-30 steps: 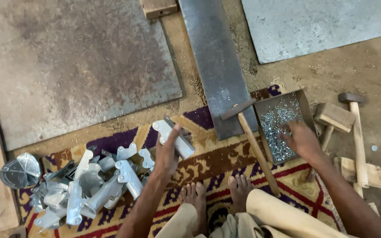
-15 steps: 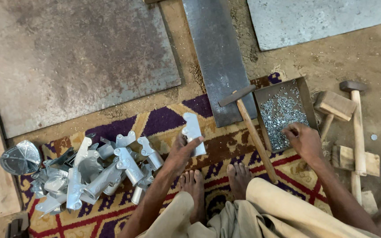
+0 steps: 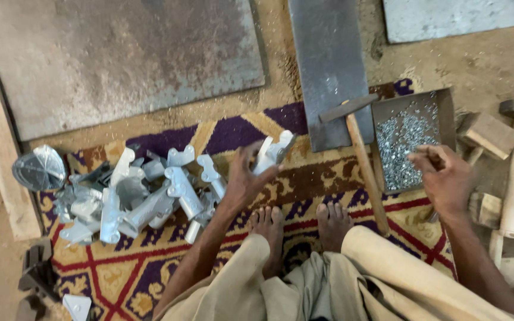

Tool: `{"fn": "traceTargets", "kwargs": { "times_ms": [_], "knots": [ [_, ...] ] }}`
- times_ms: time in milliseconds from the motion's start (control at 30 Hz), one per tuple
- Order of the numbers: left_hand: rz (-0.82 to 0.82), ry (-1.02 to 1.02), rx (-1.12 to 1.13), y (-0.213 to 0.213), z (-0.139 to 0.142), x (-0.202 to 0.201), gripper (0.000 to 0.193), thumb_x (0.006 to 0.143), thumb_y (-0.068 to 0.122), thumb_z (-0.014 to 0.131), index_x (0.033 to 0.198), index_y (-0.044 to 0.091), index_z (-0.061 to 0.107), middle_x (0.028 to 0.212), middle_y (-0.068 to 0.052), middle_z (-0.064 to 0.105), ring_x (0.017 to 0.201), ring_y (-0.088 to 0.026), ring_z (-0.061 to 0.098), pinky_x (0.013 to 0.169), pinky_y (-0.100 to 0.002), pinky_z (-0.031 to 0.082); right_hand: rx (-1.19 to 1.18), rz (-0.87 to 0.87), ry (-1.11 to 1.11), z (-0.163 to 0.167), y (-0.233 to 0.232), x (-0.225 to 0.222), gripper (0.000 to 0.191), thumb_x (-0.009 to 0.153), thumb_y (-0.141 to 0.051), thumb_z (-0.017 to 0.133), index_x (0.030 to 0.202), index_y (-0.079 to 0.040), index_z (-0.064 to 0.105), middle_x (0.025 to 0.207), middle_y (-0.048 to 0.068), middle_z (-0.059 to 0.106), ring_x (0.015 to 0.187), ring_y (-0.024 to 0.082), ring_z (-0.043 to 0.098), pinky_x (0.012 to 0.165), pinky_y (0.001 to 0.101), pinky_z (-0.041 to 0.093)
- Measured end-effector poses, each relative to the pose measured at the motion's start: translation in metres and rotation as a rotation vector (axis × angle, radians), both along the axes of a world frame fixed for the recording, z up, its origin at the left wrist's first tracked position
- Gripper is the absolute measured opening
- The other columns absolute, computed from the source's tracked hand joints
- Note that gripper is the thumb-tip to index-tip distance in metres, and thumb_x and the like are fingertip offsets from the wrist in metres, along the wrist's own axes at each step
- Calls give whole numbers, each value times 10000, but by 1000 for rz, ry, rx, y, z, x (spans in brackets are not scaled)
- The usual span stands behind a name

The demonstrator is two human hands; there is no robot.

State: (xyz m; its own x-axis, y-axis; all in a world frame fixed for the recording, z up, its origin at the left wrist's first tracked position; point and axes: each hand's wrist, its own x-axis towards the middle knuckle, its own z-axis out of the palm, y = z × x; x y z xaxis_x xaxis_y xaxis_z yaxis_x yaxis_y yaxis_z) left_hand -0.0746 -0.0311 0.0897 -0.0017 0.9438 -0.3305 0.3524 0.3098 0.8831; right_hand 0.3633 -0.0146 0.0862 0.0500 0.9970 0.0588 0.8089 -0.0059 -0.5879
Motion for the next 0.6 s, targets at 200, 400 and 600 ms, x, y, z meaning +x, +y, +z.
{"fn": "traceTargets", "kwargs": {
  "times_ms": [200,400,600],
  "knots": [
    [185,-146,-21,7,-1,-5,839,742,478,856,1328,20,470,1148,-190,667,988,-291,746,715,-397,666,79,123,-133,-1,14,-9,58,1081,-109,785,1098,-54,775,1039,110,776,897,168,737,733,278,600],
    [327,-612,-268,0,-24,-13,746,844,555,799,1236,-43,585,1032,-212,652,905,-295,689,776,-483,632,28,-16,190,39,16,-37,316,1108,-104,754,1392,-24,642,1135,159,753,900,157,739,655,252,621],
    [424,-822,-359,3,-30,-5,765,859,619,664,1319,14,573,996,-191,677,896,-279,714,705,-435,639,119,327,352,62,31,-95,441,1068,-51,726,1460,-31,524,1134,178,763,743,140,734,528,240,530]
  ]
}}
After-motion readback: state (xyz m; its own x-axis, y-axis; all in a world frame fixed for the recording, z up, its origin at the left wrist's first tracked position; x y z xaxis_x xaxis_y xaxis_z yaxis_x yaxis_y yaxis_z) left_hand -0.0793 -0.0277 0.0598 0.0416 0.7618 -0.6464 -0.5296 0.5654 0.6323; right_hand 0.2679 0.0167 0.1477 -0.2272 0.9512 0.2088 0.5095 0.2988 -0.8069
